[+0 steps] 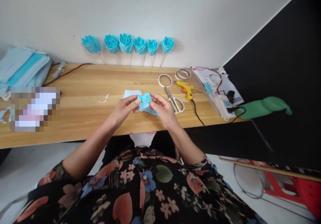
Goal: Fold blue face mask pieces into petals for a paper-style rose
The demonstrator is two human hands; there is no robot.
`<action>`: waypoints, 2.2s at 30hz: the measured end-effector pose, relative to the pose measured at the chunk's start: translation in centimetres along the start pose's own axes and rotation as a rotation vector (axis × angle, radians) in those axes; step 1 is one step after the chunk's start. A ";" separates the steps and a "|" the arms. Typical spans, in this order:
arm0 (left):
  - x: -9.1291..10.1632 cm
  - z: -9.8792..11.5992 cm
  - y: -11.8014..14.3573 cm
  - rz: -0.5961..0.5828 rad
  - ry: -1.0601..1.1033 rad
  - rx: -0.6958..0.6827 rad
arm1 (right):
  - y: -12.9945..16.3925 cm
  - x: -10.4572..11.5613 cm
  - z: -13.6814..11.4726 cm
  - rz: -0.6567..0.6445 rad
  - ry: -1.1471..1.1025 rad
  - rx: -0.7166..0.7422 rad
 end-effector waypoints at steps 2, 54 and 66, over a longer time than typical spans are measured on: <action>-0.4 -0.4 -0.6 0.005 0.008 0.021 | -0.4 0.1 -0.1 0.012 0.003 0.012; 2.4 -2.9 -7.8 0.148 -0.250 -0.172 | -10.8 2.3 -0.1 -0.146 0.616 0.400; 2.6 -1.9 -7.4 0.062 -0.225 -0.114 | -10.5 2.2 -0.2 -0.073 0.550 0.420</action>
Point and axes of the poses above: each hand's wrist, its own y-axis away from the middle knuckle, its own x-axis out of the back of the hand, z = x × y, the point moved 5 cm from there along -y, towards the middle knuckle, and after that the axes turned 8 degrees about -y, right-handed, at the moved point
